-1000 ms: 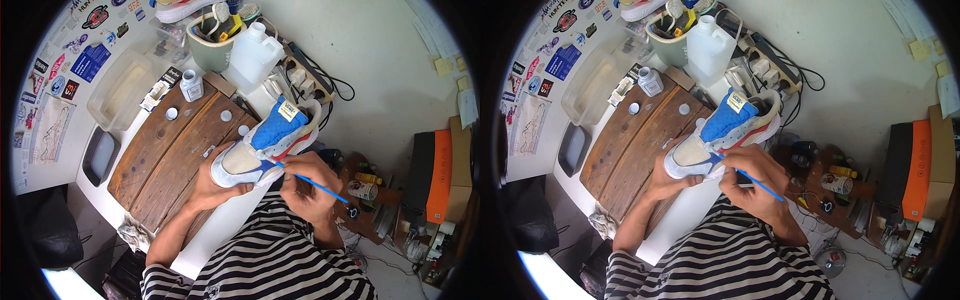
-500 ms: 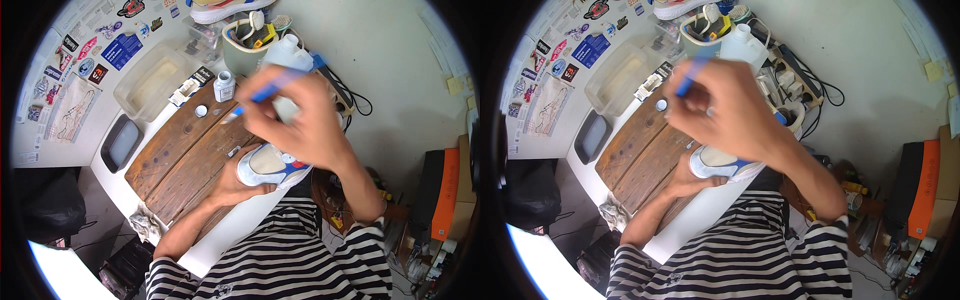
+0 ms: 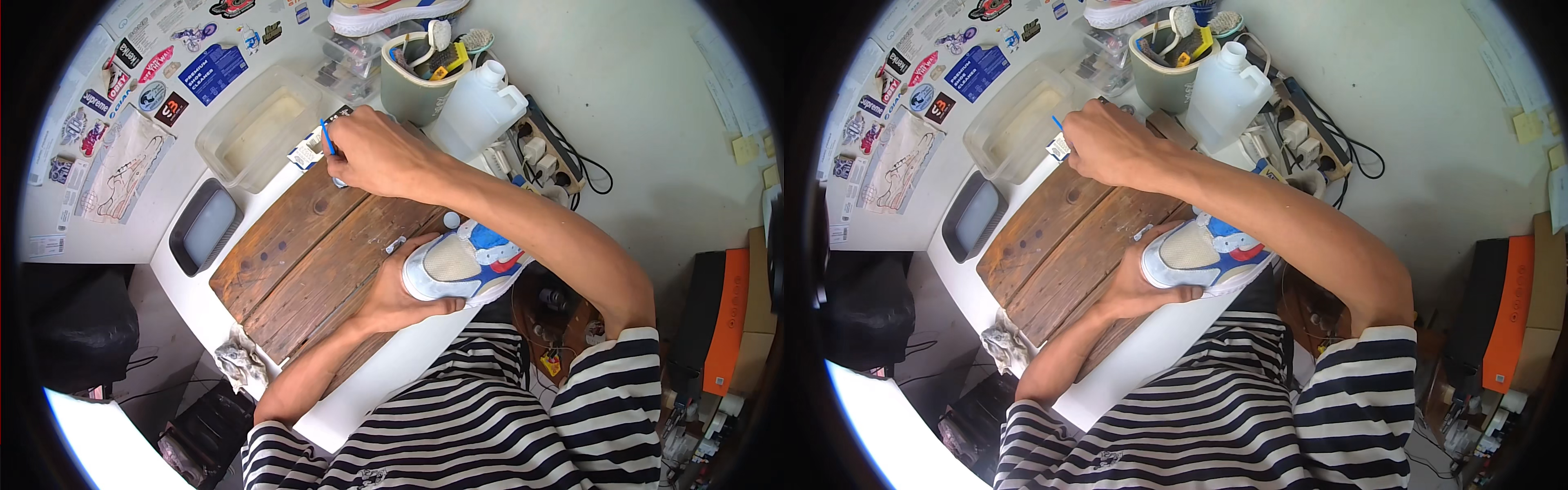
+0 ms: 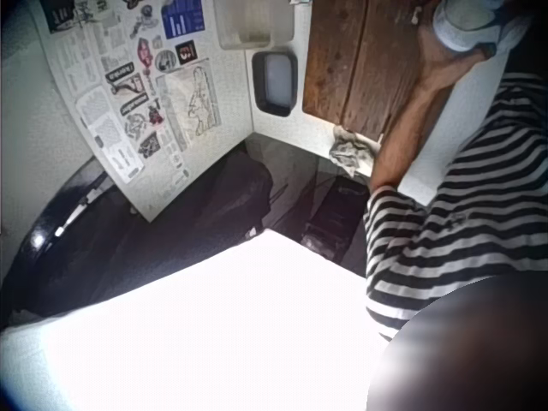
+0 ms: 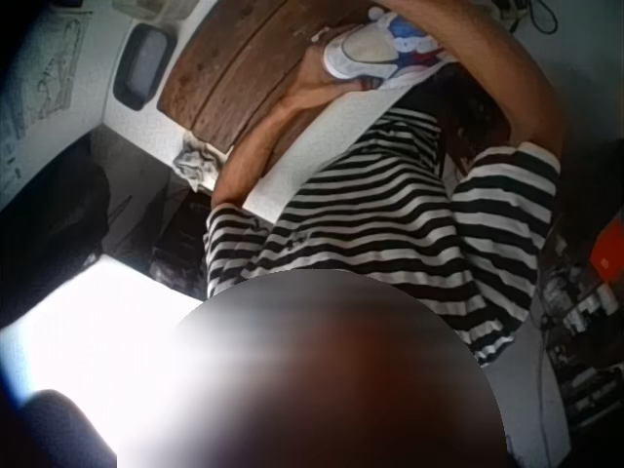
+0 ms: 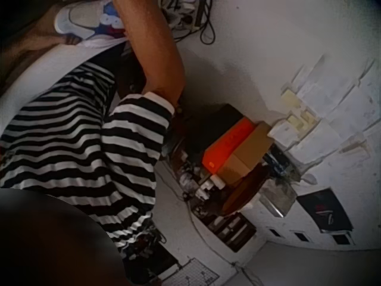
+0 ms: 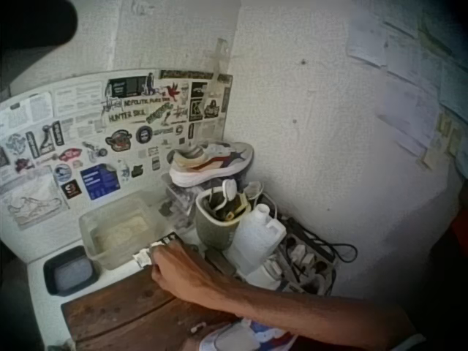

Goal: The recorder is using a fine brush to apply blue and white paint to the trim and surfaces of a sneaker.

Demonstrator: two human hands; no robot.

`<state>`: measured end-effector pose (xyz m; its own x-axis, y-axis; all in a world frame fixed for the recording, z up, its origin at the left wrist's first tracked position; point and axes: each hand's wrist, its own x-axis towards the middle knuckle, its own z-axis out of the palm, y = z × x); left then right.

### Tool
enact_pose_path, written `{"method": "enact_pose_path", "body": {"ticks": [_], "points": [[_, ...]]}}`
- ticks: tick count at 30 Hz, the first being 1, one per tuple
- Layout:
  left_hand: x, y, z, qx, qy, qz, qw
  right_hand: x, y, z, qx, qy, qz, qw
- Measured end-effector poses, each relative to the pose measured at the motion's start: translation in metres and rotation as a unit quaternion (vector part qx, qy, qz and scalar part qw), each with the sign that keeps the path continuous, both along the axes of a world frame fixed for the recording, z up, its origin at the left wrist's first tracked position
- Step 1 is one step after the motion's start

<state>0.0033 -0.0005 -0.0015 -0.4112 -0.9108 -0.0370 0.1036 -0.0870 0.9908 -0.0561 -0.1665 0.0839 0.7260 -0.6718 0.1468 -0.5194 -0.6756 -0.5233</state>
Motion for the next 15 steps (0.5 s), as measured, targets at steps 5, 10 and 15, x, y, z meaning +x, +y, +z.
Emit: {"method": "enact_pose_path", "body": {"ticks": [5, 10, 15], "points": [[0.000, 0.000, 0.000, -0.006, -0.006, -0.003, 1.000, 0.002, 0.000, -0.002, 0.010, 0.006, -0.008, 1.000], [0.000, 0.000, 0.001, -0.003, -0.003, -0.002, 1.000, 0.002, 0.000, 0.002, 0.012, 0.005, -0.005, 1.000], [0.000, -0.002, -0.001, -0.019, -0.009, -0.002, 1.000, 0.001, -0.001, 0.004, 0.015, 0.018, -0.011, 1.000]]}}
